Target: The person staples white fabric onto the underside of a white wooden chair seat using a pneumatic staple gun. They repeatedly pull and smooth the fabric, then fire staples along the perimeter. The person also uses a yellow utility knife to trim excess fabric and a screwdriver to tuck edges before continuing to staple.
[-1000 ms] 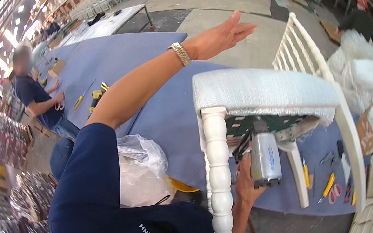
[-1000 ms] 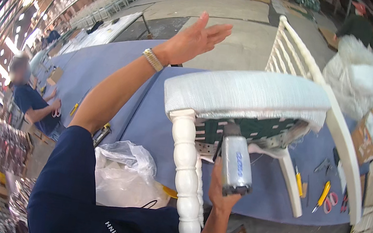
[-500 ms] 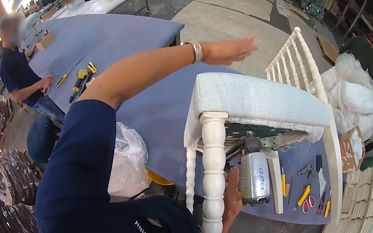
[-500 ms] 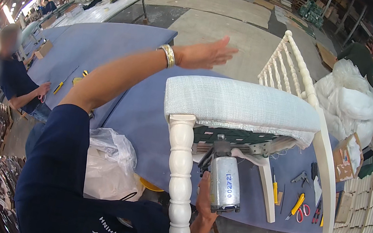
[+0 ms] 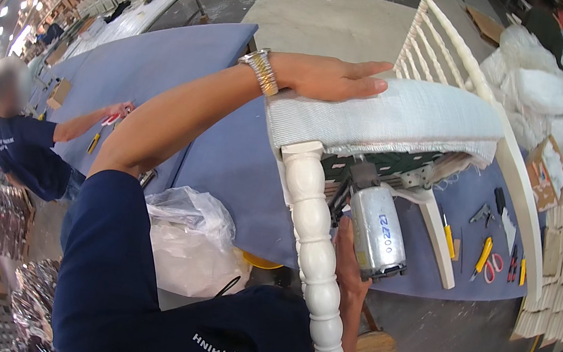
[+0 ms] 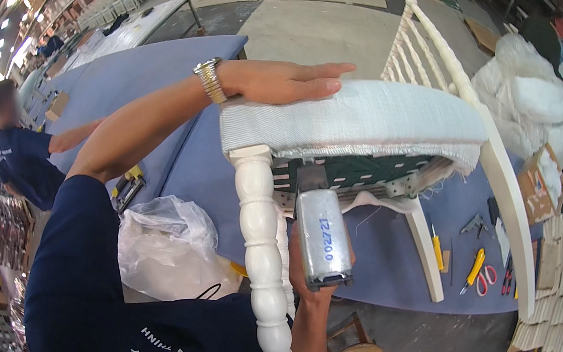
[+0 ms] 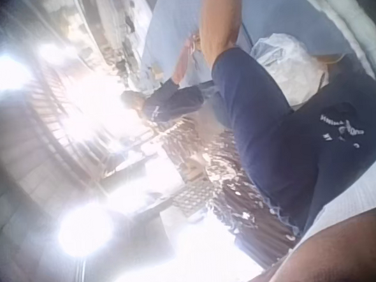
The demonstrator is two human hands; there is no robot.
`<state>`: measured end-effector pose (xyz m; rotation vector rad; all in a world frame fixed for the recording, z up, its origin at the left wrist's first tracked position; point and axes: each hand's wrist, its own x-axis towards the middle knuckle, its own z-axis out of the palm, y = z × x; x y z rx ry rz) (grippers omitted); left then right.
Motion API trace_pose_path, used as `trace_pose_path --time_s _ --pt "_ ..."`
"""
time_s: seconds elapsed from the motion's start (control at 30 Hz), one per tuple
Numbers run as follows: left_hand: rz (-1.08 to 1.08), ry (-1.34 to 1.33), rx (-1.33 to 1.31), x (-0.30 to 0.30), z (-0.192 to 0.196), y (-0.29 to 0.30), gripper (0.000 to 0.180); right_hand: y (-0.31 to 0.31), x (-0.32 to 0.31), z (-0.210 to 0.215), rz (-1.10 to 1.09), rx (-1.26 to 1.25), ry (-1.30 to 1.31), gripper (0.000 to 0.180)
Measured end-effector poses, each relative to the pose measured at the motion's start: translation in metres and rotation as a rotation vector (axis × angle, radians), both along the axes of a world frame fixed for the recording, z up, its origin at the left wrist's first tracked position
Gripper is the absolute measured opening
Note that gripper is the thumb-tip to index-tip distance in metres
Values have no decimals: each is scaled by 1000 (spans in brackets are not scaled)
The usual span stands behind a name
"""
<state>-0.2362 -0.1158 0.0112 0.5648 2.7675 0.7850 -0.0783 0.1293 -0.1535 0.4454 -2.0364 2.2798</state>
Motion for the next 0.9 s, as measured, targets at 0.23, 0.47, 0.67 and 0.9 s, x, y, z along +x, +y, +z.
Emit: trace_pose_path --time_s 0.23,0.47,0.67,0.9 --pt "-52 256 -265 17 2 21 79 -16 -17 9 -38 -93 43 33" --pt "6 281 -358 28 13 45 76 -13 -22 10 47 -134 95 40" --pt "23 508 -392 34 -2 46 74 -16 -21 20 72 -135 150 39" --pt "45 376 -438 36 8 51 76 -17 -25 26 53 -120 159 43"
